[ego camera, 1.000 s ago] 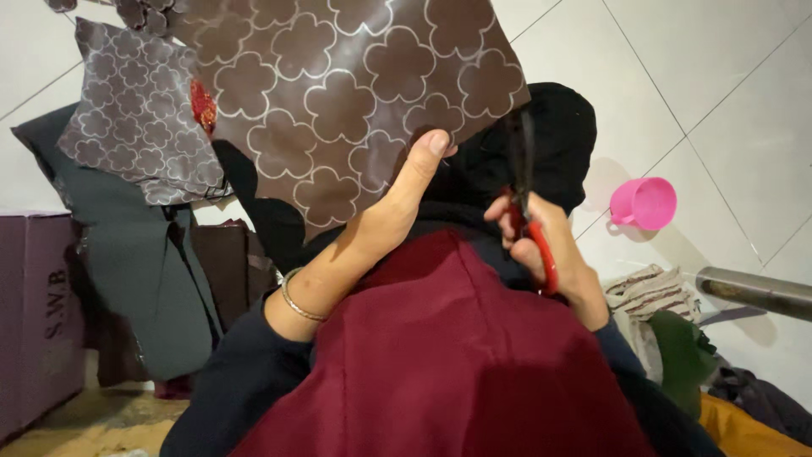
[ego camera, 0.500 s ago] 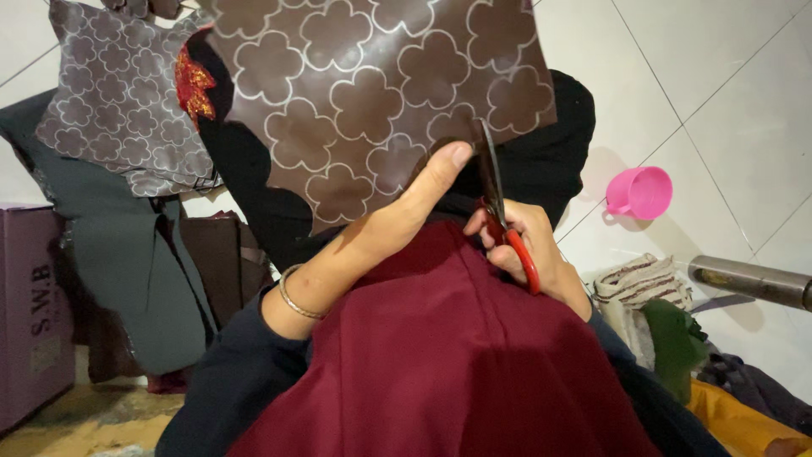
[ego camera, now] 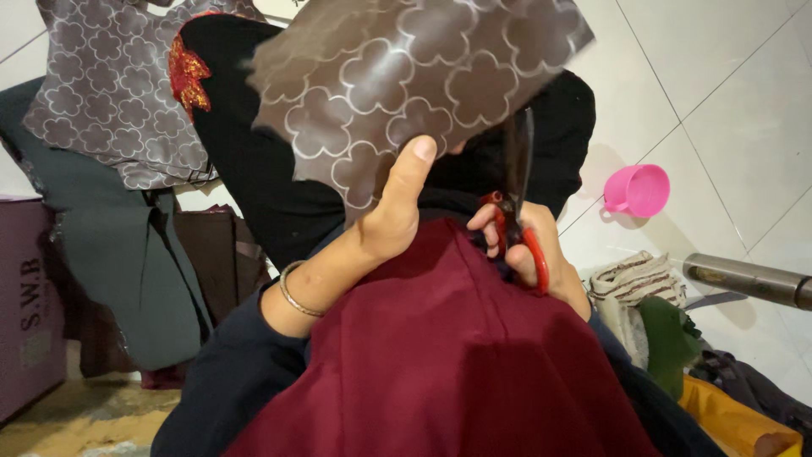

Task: The person sits cross-legged and uses red-handled scissors to cut a brown patterned sheet of material into small clover-shaped pieces. They repeatedly trim the edges of each piece and place the finished shapes on the floor beside them.

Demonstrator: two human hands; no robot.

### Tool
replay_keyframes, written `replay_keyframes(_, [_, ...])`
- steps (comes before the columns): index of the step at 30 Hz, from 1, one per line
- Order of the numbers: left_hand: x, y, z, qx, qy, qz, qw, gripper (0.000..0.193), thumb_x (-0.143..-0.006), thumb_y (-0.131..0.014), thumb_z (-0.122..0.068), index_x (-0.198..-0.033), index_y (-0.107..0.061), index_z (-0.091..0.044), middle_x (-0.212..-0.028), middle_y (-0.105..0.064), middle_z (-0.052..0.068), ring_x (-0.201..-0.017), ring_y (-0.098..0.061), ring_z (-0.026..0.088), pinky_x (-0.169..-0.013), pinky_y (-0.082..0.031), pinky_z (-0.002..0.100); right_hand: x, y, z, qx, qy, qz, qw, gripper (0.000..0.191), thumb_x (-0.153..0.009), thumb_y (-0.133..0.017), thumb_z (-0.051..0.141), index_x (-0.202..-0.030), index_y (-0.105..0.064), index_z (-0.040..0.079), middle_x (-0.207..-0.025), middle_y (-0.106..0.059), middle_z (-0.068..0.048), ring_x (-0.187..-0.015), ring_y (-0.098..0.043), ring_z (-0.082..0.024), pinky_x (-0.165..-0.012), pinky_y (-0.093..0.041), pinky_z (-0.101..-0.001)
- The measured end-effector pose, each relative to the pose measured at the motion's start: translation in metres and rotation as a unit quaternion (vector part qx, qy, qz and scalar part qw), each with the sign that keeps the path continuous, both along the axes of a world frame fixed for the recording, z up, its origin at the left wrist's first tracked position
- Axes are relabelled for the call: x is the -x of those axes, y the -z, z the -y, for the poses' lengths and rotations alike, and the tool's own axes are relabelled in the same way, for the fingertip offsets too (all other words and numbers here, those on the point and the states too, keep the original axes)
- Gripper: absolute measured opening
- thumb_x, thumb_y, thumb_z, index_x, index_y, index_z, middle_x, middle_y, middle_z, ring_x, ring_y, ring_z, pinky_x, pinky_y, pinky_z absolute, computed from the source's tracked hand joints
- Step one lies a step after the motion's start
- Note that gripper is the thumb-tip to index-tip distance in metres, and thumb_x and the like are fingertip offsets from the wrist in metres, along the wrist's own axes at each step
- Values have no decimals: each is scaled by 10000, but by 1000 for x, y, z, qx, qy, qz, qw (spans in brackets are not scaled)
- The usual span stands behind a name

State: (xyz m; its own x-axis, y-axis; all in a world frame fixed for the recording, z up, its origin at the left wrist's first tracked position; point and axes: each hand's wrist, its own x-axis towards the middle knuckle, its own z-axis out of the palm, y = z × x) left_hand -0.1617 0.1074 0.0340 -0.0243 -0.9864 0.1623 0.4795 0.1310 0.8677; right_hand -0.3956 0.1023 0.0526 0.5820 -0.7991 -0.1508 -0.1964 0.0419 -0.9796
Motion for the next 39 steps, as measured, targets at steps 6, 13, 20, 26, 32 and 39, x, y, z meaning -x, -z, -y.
replay_keyframes(6, [0,-20,-6,15,-70,126,989,299,-1154,-454,-219,-1269,-611,8,-1155,-651,26,-1048,-609,131,-920,-512,301,-4,-2,2,42,-40,-23,998,961,-757,-568,925,-1010,-681,5,-733,-568,19,-626,-533,-56,-574,-436,-218])
replay_keyframes(13, [0,-38,-8,33,-75,166,983,177,-1130,-541,-160,-1158,-644,-18,-990,-654,-9,-868,-620,108,-745,-506,280,-5,1,2,86,-44,-49,994,915,-780,-537,922,-957,-682,36,-693,-545,41,-606,-493,-42,-551,-368,-218])
replay_keyframes(20, [-1,-42,-10,12,-63,153,986,173,-1124,-544,-159,-1119,-652,-23,-923,-624,-21,-806,-590,91,-695,-477,268,-8,4,2,93,-44,-38,994,897,-785,-526,919,-915,-668,43,-664,-532,43,-565,-472,-41,-520,-352,-219])
replay_keyframes(26, [1,-41,-9,-2,-68,140,988,162,-1129,-555,-140,-1065,-651,-26,-891,-596,-30,-786,-555,85,-689,-461,271,-6,7,4,95,-49,-47,993,874,-775,-507,927,-844,-627,64,-641,-530,45,-546,-474,-44,-505,-342,-221])
replay_keyframes(32, [3,-45,-9,45,-114,136,983,123,-1114,-593,-126,-1089,-653,-21,-940,-625,-32,-809,-579,90,-699,-478,280,-9,4,6,136,-50,-52,988,865,-812,-460,931,-846,-613,80,-665,-530,55,-566,-487,-46,-515,-357,-225])
replay_keyframes(39, [4,-51,-9,-5,-90,126,988,148,-1107,-599,-131,-1005,-662,-45,-848,-602,-46,-731,-547,73,-643,-441,264,-13,-5,6,113,-61,-35,991,882,-820,-484,920,-888,-630,53,-687,-534,25,-583,-482,-68,-528,-358,-238])
